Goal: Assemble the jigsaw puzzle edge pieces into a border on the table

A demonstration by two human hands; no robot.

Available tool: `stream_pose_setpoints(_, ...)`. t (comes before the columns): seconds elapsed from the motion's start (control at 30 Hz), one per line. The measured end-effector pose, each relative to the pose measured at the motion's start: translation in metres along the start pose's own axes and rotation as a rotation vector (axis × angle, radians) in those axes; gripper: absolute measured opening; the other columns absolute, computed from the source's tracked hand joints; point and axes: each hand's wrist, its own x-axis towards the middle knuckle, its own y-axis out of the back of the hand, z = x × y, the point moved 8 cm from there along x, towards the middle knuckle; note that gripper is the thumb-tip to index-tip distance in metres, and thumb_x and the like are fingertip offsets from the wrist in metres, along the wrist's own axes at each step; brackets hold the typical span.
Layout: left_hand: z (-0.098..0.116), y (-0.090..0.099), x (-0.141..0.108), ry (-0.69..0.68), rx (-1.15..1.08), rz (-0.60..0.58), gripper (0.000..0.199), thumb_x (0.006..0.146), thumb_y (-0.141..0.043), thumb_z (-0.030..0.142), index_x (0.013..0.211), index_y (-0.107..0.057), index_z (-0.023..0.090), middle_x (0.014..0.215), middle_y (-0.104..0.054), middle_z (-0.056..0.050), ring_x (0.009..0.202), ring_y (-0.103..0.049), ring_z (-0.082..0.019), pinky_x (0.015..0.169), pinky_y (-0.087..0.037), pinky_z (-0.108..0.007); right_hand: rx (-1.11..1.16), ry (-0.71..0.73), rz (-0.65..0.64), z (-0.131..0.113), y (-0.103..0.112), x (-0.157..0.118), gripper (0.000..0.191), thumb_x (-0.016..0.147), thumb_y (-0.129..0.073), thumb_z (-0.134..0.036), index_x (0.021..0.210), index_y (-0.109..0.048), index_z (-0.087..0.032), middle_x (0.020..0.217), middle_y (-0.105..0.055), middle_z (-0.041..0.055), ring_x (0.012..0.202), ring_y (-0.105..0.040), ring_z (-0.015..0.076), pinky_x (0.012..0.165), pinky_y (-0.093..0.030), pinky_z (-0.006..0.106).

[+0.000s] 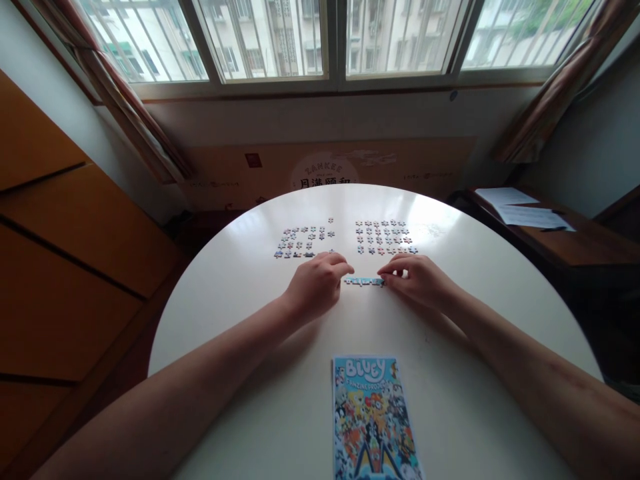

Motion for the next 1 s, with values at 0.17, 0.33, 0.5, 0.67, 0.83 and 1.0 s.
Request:
stream_pose_setpoints(0.17,-0.01,0.006,-0.001,0.055,0.018,0.018,0.032,0.083,-0.05,0.005,0.098,-0.075,0.018,0.104,-0.075,-0.007,0.094,-0.069,-0.022,0.077,-0.058,-0.036,0.019,0.024,-0.011,-0.004,-0.002,-0.001,0.018,0.087,-0.065,-0.025,0.094,-0.081,-0.022,0.09,-0.074,0.0065,0.07,-0.065,0.0156,0.063,-0.053,0.029)
stream_pose_setpoints(0.33,-0.014,0.003,-0.001,0.092,0.04,-0.02,0.028,0.085,-0.052,0.009,0.097,-0.076,0.018,0.103,-0.076,-0.006,0.091,-0.071,-0.022,0.075,-0.058,-0.033,0.057,0.054,-0.061,-0.007,-0.008,-0.001,0.019,0.086,-0.067,-0.025,0.098,-0.081,-0.024,0.094,-0.072,0.0068,0.069,-0.064,0.0138,0.06,-0.052,0.026)
stream_pose_setpoints(0.5,-0.017,-0.001,-0.002,0.139,0.04,-0.068,0.025,0.085,-0.056,0.011,0.098,-0.076,0.019,0.105,-0.076,-0.005,0.09,-0.071,-0.022,0.076,-0.058,-0.035,0.039,0.053,-0.059,-0.008,-0.009,-0.002,0.019,0.085,-0.069,-0.024,0.098,-0.082,-0.026,0.096,-0.071,0.0057,0.065,-0.06,0.0114,0.06,-0.051,0.026)
stream_pose_setpoints(0.67,-0.018,-0.001,-0.002,0.152,0.048,-0.081,0.025,0.086,-0.056,0.012,0.099,-0.076,0.02,0.105,-0.075,-0.006,0.09,-0.071,-0.022,0.078,-0.058,-0.034,0.025,0.054,-0.075,-0.009,-0.01,-0.002,0.019,0.085,-0.068,-0.024,0.097,-0.082,-0.026,0.097,-0.071,0.0057,0.064,-0.06,0.0114,0.06,-0.051,0.026)
stream_pose_setpoints(0.83,-0.016,0.0,-0.002,0.138,0.061,-0.102,0.016,0.091,-0.062,0.024,0.098,-0.076,0.02,0.103,-0.075,-0.006,0.091,-0.07,-0.023,0.076,-0.057,-0.034,0.034,0.073,-0.07,-0.011,-0.009,-0.002,0.019,0.084,-0.067,-0.02,0.095,-0.082,-0.025,0.093,-0.071,0.0058,0.07,-0.063,0.0136,0.061,-0.051,0.026)
stream_pose_setpoints(1.0,-0.018,0.008,-0.002,0.16,0.103,-0.084,0.016,0.092,-0.064,0.028,0.099,-0.076,0.02,0.102,-0.075,-0.006,0.089,-0.07,-0.022,0.071,-0.054,-0.031,0.036,0.07,-0.086,-0.009,-0.01,-0.002,0.019,0.083,-0.067,-0.019,0.095,-0.081,-0.025,0.093,-0.071,0.0052,0.071,-0.064,0.0139,0.063,-0.052,0.026)
